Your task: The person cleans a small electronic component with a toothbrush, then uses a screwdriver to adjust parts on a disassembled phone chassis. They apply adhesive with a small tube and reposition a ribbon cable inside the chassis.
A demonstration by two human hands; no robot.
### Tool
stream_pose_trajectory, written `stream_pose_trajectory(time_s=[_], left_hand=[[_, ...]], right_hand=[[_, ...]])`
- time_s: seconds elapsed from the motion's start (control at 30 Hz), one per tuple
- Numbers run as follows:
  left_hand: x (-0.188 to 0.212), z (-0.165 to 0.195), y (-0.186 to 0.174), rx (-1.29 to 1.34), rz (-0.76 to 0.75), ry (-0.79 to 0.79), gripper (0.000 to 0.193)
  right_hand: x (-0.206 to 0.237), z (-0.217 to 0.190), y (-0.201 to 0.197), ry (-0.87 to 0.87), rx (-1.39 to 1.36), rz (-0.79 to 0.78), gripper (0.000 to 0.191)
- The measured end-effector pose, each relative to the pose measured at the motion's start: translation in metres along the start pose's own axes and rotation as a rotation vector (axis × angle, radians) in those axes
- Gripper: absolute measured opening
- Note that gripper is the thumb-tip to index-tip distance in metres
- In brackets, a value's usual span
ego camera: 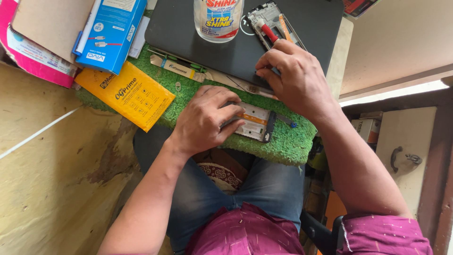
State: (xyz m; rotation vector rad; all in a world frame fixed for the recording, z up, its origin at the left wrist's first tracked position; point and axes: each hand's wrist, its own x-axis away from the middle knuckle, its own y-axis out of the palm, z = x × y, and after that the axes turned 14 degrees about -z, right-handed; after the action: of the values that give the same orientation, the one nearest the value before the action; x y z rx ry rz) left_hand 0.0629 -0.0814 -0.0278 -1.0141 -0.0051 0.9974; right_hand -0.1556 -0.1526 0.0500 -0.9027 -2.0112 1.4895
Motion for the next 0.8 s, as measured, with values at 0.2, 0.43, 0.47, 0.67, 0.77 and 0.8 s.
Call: stream_pose_trajectory(time_s=[0.2,0.43,0.47,0.67,0.77,0.8], left_hand=[[0.000,0.000,0.001,-0.002,-0.001,-0.002,0.020],[0.001,-0.002,0.004,-0.046,-0.017,-0.010,0.023],[0.001,-0.002,0.004,-0.051,-0.027,-0.007,0.026],[0.002,-0.002,0.004,-0.112,-0.042,0.035,0.055],[0.000,0.000,0.006,-0.137,-0.063,0.031,0.059],[0.000,0.001,0.006,-0.141,-0.060,0.028,0.059]], right_hand=[[-0.009,-0.002,0.004,0.044,0.150,-0.042,0.011],[-0.028,-0.008,0.002,0.005,0.422,-0.228,0.007],[-0.032,-0.009,0.003,0.040,0.410,-0.240,0.007],[-0.012,-0.011,-0.005,0.121,0.149,-0.081,0.016],[0.020,-0.012,-0.012,0.091,0.010,0.000,0.015],[0.030,-0.013,-0.013,0.074,-0.031,0.016,0.014]])
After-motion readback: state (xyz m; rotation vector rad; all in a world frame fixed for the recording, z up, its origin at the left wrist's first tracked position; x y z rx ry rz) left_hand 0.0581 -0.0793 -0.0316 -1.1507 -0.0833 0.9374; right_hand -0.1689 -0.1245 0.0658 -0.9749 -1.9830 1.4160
